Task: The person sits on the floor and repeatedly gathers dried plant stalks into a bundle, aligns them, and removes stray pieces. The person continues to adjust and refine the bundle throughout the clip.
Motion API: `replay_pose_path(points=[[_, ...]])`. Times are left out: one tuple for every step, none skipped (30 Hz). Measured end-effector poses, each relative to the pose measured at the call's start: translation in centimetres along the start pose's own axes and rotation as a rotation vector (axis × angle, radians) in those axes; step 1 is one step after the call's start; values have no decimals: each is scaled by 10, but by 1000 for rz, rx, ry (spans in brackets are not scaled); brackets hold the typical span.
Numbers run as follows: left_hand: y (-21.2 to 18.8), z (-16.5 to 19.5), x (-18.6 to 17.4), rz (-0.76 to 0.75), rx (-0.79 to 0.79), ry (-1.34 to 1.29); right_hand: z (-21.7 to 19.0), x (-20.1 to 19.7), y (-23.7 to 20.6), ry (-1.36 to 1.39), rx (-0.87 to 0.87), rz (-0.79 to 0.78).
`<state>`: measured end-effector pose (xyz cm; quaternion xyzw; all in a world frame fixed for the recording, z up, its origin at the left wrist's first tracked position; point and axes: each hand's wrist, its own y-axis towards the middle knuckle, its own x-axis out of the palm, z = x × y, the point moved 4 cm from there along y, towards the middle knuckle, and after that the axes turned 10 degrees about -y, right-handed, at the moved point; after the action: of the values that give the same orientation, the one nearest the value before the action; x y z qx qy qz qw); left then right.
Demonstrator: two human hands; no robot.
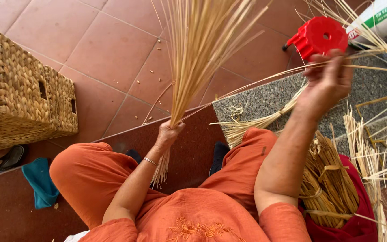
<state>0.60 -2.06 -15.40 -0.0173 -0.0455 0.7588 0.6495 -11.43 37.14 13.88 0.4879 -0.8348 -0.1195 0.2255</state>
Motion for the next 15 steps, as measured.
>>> replay_pose_path(points=[[2,-2,-4,19,3,0,-1,-20,7,12,-2,67],[4,-3,-7,37,12,-3,-3,-38,15,26,-11,133],[5,-6,-10,67,-16,-4,-3,-53,22,44,-28,199],[7,-7,-15,95,-40,-2,2,-62,25,14,3,230],[9,-7,-19,119,-67,4,7,-72,27,-18,38,265],[9,-4,-23,143,-13,7,11,-83,26,-51,75,305],[10,-1,-28,162,41,10,16,-89,25,-58,82,308],[11,4,-30,179,95,11,22,-93,24,-66,90,312],[11,5,-34,228,34,-35,27,-97,23,-76,100,316],[10,7,-39,278,-31,-80,33,-102,21,-78,125,332],[9,11,-41,280,-50,-112,37,-104,20,-78,147,350],[7,16,-43,277,-67,-143,42,-106,18,-109,153,350],[6,22,-45,292,-63,-169,45,-107,16,-141,161,352],[2,28,-47,310,-61,-193,48,-106,16,-146,158,332],[-1,36,-48,304,-40,-209,51,-106,14,-152,156,312]])
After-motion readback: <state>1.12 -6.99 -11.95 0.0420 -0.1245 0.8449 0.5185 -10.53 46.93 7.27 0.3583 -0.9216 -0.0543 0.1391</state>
